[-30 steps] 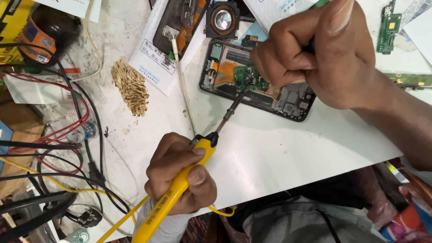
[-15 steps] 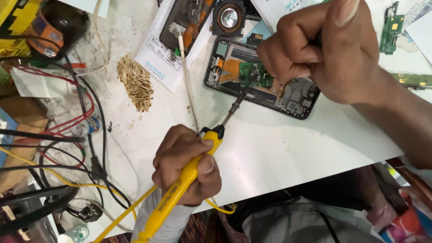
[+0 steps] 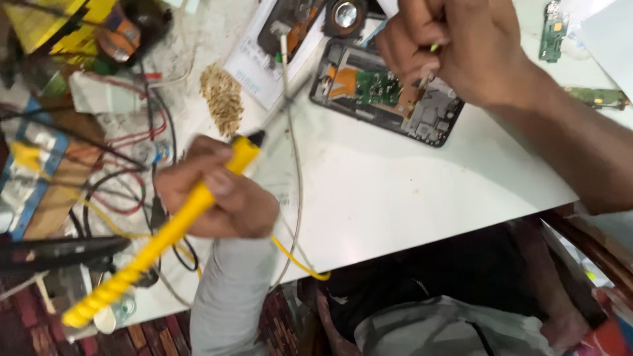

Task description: The person uses a soldering iron and solder wire to apply solder to various points on a disassembled mobile phone's circuit board. The person holds the board steady with one hand while applying heat and solder with the other.

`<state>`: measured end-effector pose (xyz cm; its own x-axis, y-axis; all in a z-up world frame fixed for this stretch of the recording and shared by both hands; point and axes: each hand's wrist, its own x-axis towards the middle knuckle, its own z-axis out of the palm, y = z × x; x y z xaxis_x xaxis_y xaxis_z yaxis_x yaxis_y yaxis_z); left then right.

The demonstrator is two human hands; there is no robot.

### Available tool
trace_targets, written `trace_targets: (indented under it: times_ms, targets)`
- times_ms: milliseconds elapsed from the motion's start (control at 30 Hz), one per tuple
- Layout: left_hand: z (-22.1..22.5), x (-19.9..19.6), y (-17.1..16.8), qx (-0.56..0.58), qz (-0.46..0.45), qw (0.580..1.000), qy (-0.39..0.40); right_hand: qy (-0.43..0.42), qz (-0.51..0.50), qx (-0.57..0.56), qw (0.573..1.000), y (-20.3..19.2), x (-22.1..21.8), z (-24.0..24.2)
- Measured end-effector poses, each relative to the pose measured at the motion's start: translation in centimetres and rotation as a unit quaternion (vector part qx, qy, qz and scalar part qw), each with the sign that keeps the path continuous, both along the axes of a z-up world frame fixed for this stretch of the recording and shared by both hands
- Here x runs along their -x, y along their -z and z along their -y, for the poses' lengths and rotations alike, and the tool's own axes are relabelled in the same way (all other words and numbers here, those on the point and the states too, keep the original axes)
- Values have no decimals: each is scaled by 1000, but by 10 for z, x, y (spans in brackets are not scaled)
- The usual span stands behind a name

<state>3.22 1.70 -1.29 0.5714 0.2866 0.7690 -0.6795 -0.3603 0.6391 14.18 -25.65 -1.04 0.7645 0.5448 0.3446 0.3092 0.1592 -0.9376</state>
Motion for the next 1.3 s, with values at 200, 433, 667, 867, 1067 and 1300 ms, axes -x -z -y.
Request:
trace_targets:
  times_ms: [200,433,667,867,1067,1300]
  targets:
    - [-35,-13,-21,-5,-20,991,-129,38,46,60,996,-3,3,1]
    - [-67,2,-18,-130,-62,970,-196,25,22,40,999,0,5,2]
    - [-76,5,0,-128,-77,963,-224,27,57,49,997,-5,3,2]
    - [-77,1,2,-95,-113,970,-193,23,58,60,996,-10,3,2]
    - [-79,0,2,-89,-117,968,-203,29,56,70,996,-12,5,1]
    - [-79,2,-1,-56,-107,969,-215,28,84,60,994,-12,3,0]
